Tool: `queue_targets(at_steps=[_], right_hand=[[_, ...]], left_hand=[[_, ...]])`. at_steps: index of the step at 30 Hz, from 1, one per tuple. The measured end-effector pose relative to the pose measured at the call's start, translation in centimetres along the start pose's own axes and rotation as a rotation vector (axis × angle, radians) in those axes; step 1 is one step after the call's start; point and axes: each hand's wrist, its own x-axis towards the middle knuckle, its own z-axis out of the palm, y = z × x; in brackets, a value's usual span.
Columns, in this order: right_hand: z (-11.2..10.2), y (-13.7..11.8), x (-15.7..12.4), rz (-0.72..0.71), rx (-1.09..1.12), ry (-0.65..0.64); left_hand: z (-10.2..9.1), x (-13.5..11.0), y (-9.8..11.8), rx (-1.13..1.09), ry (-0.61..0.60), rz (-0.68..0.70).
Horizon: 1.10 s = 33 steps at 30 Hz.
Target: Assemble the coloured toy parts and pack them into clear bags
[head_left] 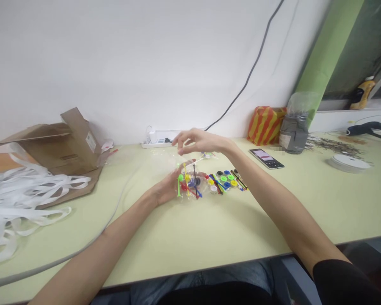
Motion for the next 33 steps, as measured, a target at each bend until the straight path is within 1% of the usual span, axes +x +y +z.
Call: queue_targets(at_steps=[2,4,5,6,8,10,11,12,14,15,17,19,21,22,24,27,28,29,31,33], right_hand=[[0.0,0.1,0.2,-0.04,-0.001,0.124],[0.0,0.4,0.5,-0.061,-0.003,0.193],[0.0,0.7,0.5,-0.066,-0.001,0.213],[0.1,1.1,0.6,-0.067,0.001,0.236],[0.2,2.5,0.6,-0.045,-0.004,0.3],[0.6,4.5,0.4,0.026,-0.063,0.343],[0.8,5.8,0.3,0.083,-0.126,0.322],[1.2,7.0,0.0,0.148,-0.209,0.269],[2.1,9.4,-0.5,0.286,-0.422,0.099],[2.6,10.4,-0.8,0.346,-0.527,0.04],[3.4,11.9,-1.3,0.412,-0.635,-0.011],[3.6,12.6,-1.7,0.419,-0.643,-0.014],[2.9,12.6,-2.1,0.403,-0.617,-0.007],[2.2,12.4,-2.3,0.392,-0.601,0.008],[0.3,11.6,-2.6,0.353,-0.548,0.082],[-2.8,9.7,-3.2,0.199,-0.349,0.4],[-3.6,8.8,-3.3,0.153,-0.3,0.48],[-4.2,7.8,-3.4,0.113,-0.261,0.529],[-4.9,5.6,-3.4,0.055,-0.226,0.561],[-4.8,3.2,-3.1,0.026,-0.247,0.545]], left_hand=[[0.3,0.1,0.0,0.051,0.013,0.015],[0.3,0.3,-0.2,0.103,0.047,0.035],[0.2,0.5,-0.3,0.128,0.087,0.051],[0.0,0.7,-0.4,0.154,0.145,0.074],[-0.6,1.1,-0.5,0.21,0.298,0.141],[-1.3,1.4,-0.5,0.249,0.448,0.223],[-1.6,1.4,-0.5,0.258,0.505,0.263],[-1.9,1.5,-0.4,0.263,0.554,0.303],[-2.3,1.5,-0.3,0.264,0.621,0.367],[-2.3,1.5,-0.2,0.262,0.639,0.385],[-2.2,1.4,-0.1,0.252,0.65,0.395],[-2.0,1.3,-0.1,0.249,0.619,0.364],[-1.6,1.2,-0.1,0.259,0.558,0.307],[-1.5,1.2,-0.1,0.265,0.524,0.267],[-1.2,1.1,-0.2,0.273,0.457,0.175],[-0.9,0.9,-0.5,0.272,0.386,0.035],[-0.8,0.9,-0.6,0.277,0.377,0.0],[-0.9,0.9,-0.7,0.289,0.376,-0.027],[-1.0,0.9,-0.8,0.328,0.39,-0.051],[-1.2,0.9,-0.9,0.371,0.402,-0.051]])
